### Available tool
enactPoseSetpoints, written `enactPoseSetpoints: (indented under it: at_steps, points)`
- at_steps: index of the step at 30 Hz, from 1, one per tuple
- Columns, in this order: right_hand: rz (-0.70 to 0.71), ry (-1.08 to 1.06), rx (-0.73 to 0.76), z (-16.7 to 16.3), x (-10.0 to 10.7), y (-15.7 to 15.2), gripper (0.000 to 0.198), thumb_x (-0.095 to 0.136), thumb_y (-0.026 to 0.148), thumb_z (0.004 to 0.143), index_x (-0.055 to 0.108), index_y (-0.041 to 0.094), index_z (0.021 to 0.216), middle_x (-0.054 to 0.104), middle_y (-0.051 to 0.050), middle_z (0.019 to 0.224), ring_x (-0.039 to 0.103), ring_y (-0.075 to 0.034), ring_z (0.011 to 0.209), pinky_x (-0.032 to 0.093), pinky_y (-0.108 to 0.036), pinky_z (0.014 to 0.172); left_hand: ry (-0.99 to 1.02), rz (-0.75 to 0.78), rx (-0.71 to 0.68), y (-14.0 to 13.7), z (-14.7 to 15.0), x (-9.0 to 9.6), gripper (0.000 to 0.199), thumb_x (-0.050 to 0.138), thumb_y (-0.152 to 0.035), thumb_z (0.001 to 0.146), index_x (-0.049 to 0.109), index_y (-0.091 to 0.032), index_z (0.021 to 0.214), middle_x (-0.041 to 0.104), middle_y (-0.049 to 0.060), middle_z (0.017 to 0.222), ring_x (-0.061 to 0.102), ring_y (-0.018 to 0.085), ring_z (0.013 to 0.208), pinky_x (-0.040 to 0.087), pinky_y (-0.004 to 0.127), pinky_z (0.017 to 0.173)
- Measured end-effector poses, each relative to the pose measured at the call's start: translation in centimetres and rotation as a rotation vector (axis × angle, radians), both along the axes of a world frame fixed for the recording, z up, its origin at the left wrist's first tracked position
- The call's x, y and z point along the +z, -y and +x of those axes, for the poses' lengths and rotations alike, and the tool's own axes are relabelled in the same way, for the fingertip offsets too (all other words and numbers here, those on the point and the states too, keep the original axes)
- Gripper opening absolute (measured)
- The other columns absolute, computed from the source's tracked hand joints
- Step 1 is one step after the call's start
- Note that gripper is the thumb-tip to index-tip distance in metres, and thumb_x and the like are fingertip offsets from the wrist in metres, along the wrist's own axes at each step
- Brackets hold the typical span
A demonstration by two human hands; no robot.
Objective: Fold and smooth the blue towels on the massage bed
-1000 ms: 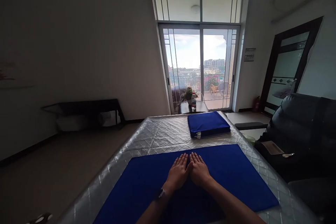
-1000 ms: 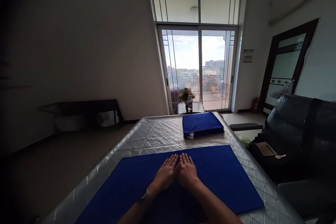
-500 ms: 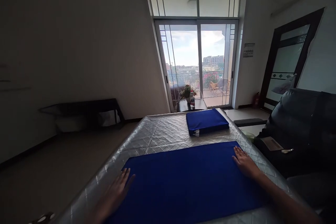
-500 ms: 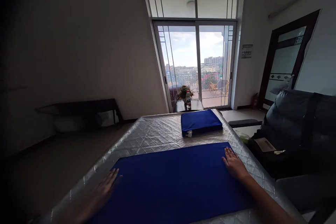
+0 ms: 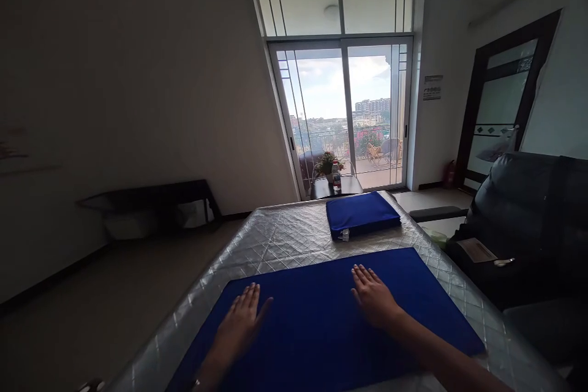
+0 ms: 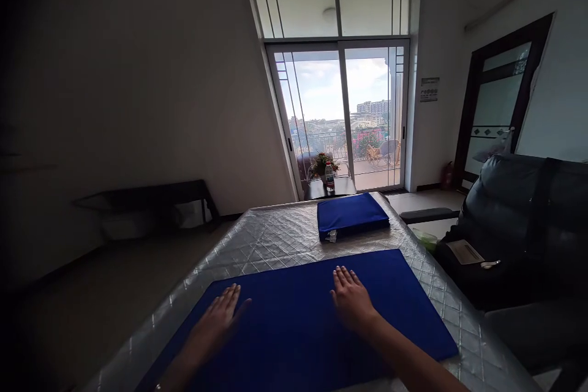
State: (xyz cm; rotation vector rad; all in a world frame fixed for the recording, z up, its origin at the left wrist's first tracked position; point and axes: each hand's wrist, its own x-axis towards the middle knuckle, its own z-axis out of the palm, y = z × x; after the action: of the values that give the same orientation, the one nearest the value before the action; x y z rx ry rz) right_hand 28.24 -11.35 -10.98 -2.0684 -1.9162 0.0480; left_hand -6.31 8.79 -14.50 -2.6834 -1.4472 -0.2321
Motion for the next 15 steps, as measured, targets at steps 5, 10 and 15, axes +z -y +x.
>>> enactPoseSetpoints:
  at_steps: [5,10,15]
  points:
    - [-0.018,-0.095,0.176,-6.8,-1.1,-2.3,0.066,0.024,0.043,0.104,0.027,0.008,0.160,0.021,-0.013,0.165,0.015,-0.024,0.155,0.013,-0.044,0.127,0.100,-0.042,-0.368,6.6,10.8,-0.3,0.064,0.026,-0.053,0.105,0.033,-0.019,0.158,0.035,0.011,0.162,0.031,0.026,0.151,0.032,0.050,0.123]
    - [-0.106,-0.136,0.117,-5.5,-1.8,-1.1,0.068,0.022,0.045,0.104,0.023,0.007,0.160,0.017,-0.013,0.166,0.011,-0.024,0.155,0.011,-0.046,0.127,0.102,-0.110,-0.367,7.7,11.0,-1.1,0.065,0.026,-0.054,0.105,0.030,-0.017,0.158,0.030,0.013,0.164,0.027,0.027,0.152,0.031,0.053,0.124]
    - [-0.146,-0.102,0.006,0.9,-1.4,2.9,0.073,0.018,0.055,0.104,0.021,0.009,0.161,0.016,-0.010,0.167,0.009,-0.022,0.156,0.008,-0.044,0.127,0.069,-0.156,-0.153,4.5,3.1,-1.5,0.069,0.024,-0.056,0.104,0.026,-0.013,0.158,0.027,0.012,0.165,0.023,0.026,0.153,0.024,0.052,0.126]
